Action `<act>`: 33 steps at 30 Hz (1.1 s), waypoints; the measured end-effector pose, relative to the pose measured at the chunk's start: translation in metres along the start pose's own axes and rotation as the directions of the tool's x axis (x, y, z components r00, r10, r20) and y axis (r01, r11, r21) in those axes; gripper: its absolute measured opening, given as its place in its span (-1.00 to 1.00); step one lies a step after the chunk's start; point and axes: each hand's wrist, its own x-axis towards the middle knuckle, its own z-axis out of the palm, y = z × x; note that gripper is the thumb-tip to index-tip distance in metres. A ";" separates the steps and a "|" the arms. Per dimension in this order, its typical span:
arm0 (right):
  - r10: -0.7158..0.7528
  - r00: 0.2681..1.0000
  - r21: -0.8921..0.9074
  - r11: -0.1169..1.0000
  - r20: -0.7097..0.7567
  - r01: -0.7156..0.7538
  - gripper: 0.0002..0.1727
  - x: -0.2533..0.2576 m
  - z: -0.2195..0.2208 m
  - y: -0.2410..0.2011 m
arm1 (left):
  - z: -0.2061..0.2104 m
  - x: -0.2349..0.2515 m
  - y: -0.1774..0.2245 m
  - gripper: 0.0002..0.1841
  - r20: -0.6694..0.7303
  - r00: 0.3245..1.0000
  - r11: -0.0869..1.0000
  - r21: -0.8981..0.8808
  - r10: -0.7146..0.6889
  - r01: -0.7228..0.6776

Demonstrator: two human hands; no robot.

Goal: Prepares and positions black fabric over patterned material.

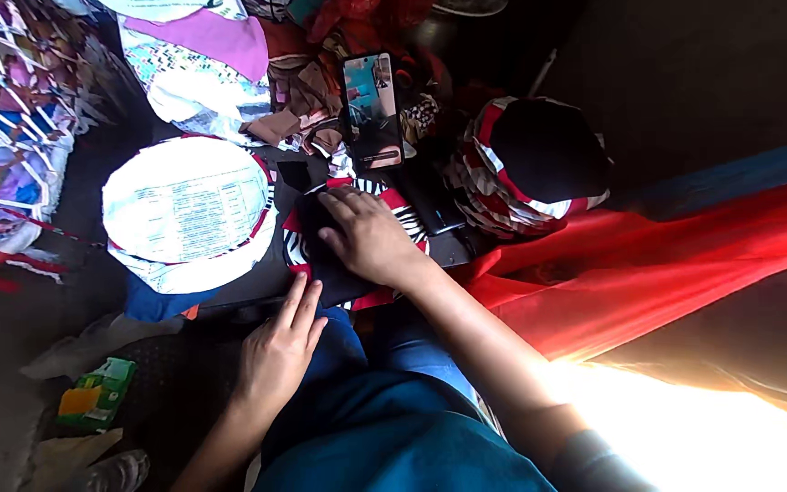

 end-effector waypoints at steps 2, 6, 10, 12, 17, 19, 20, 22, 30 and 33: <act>0.005 0.989 -0.010 1.000 0.145 -0.003 -0.32 0.003 0.007 -0.003 | -0.001 -0.005 0.000 -0.50 0.004 1.000 1.000 -0.002 -0.018 0.018; 0.058 0.995 -0.028 0.998 0.081 -0.056 -0.52 0.023 0.012 0.000 | 0.001 -0.004 -0.003 -0.57 -0.022 0.999 1.000 0.004 -0.029 0.030; 0.156 0.987 -0.037 0.987 0.039 -0.155 -0.72 0.050 0.004 0.013 | 0.005 -0.001 -0.005 -0.69 -0.076 0.996 0.999 -0.036 0.035 -0.038; 0.173 0.978 -0.016 0.985 0.114 -0.172 -0.73 0.060 0.002 0.017 | 0.009 0.001 -0.005 -0.73 -0.096 0.990 0.994 -0.036 0.100 -0.104; 0.137 0.972 -0.033 0.991 0.193 -0.133 -0.78 0.073 0.007 0.018 | 0.013 0.004 -0.004 -0.75 -0.107 0.984 0.988 -0.046 0.139 -0.145; 0.135 0.969 -0.039 0.991 0.209 -0.129 -0.80 0.075 0.008 0.017 | 0.013 0.004 -0.005 -0.73 -0.105 0.985 0.988 -0.061 0.136 -0.143; 0.132 0.968 -0.037 0.991 0.211 -0.127 -0.80 0.076 0.008 0.017 | 0.012 0.005 -0.006 -0.72 -0.105 0.985 0.988 -0.064 0.136 -0.143; 0.132 0.969 -0.026 0.991 0.209 -0.129 -0.79 0.077 0.008 0.017 | 0.012 0.005 -0.008 -0.70 -0.101 0.985 0.988 -0.055 0.137 -0.143; 0.137 0.978 -0.043 0.990 0.158 -0.131 -0.77 0.079 0.007 0.017 | 0.014 0.007 -0.009 -0.69 -0.095 0.989 0.992 -0.051 0.111 -0.116; 0.138 0.978 -0.071 0.989 0.158 -0.128 -0.76 0.080 0.010 0.019 | 0.013 0.006 -0.009 -0.69 -0.097 0.989 0.992 -0.051 0.110 -0.115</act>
